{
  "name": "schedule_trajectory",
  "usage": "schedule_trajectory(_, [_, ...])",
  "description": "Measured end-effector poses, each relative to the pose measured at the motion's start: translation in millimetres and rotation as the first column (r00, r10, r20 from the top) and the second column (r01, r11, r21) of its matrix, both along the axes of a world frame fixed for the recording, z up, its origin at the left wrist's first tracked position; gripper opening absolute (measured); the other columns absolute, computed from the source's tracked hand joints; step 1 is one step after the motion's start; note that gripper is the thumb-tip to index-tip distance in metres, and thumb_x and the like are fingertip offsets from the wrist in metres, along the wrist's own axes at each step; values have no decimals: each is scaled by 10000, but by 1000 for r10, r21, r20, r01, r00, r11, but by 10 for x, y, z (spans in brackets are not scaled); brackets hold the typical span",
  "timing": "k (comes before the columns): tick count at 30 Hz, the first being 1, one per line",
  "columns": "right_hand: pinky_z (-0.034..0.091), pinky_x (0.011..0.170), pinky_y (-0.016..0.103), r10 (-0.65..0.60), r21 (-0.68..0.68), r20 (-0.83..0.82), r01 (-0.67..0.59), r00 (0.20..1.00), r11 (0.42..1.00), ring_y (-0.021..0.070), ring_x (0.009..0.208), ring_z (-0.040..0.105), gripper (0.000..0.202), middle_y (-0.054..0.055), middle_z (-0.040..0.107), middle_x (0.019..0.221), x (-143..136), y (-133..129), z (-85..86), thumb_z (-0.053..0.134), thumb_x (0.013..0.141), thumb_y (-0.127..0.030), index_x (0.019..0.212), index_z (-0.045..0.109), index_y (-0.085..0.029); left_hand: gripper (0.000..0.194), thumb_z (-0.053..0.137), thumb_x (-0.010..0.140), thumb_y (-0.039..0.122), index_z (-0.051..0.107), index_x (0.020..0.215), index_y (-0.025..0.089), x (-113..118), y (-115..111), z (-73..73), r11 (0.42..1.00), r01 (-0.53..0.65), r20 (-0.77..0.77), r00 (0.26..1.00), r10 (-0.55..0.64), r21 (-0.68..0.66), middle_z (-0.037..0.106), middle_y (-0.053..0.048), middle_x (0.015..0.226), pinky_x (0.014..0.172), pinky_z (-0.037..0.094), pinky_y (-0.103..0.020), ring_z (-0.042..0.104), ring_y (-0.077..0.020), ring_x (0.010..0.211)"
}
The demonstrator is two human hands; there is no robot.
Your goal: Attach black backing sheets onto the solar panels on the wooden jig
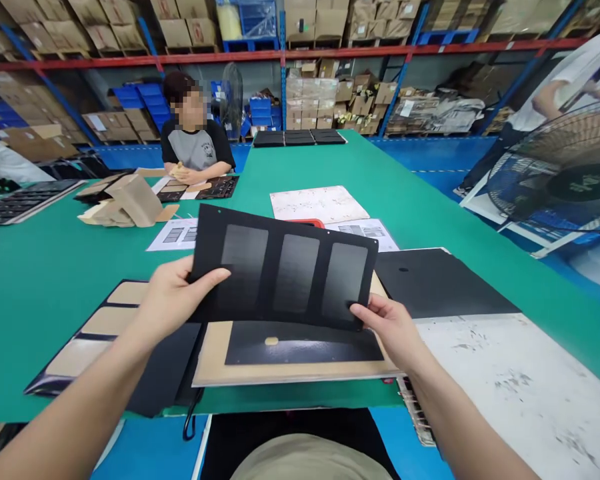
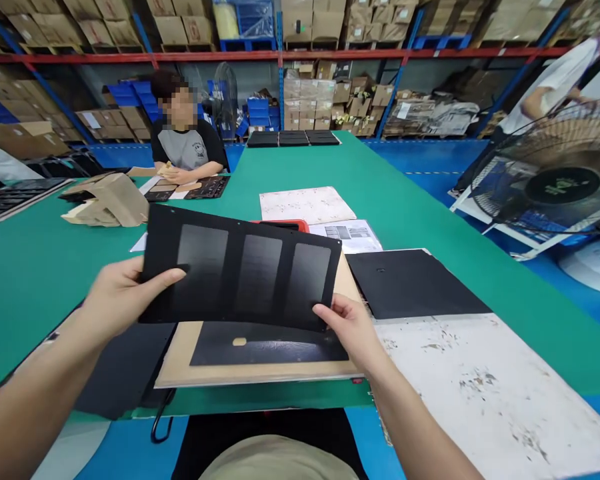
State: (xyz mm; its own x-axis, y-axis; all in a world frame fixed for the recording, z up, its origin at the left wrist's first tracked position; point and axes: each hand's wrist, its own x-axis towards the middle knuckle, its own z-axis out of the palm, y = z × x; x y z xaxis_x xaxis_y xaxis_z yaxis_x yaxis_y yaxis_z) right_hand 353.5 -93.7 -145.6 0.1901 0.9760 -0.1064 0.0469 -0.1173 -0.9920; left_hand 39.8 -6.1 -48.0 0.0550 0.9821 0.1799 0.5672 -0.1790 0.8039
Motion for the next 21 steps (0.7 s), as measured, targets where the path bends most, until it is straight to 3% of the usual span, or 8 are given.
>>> schedule_trajectory(3, [500, 664, 313, -3, -84, -50, -2, 999, 997, 204, 736, 624, 365, 36, 693, 773, 129, -127, 101, 740, 657, -529, 791, 682, -194, 422, 747, 607, 528, 699, 876, 205, 59, 10, -252, 961, 95, 178, 983, -48, -260, 741, -44, 929, 712, 580, -380, 681, -293, 870])
schedule_trajectory(7, [516, 787, 335, 31, -206, -124, -56, 992, 977, 232, 872, 649, 364, 55, 715, 896, 204, -263, 151, 738, 670, -522, 866, 690, -219, 500, 814, 546, 476, 687, 927, 178, 119, -28, -528, 835, 256, 392, 918, -52, -487, 739, -69, 939, 756, 580, -393, 685, -291, 882])
schedule_trajectory(13, [504, 871, 335, 65, -258, -138, -99, 988, 961, 240, 955, 642, 350, 68, 714, 963, 213, -311, 55, 717, 705, -516, 876, 688, -212, 472, 803, 573, 460, 692, 928, 170, 123, -93, -767, 769, 303, 383, 920, -83, -563, 730, -72, 995, 828, 558, -392, 670, -293, 946])
schedule_trajectory(21, [512, 848, 372, 85, -247, -87, -105, 993, 963, 253, 906, 643, 350, 66, 706, 914, 194, -273, -11, 710, 695, -538, 834, 680, -218, 378, 764, 607, 448, 695, 865, 180, 137, -81, -844, 783, 262, 253, 958, -138, -564, 740, -62, 942, 791, 567, -403, 682, -298, 898])
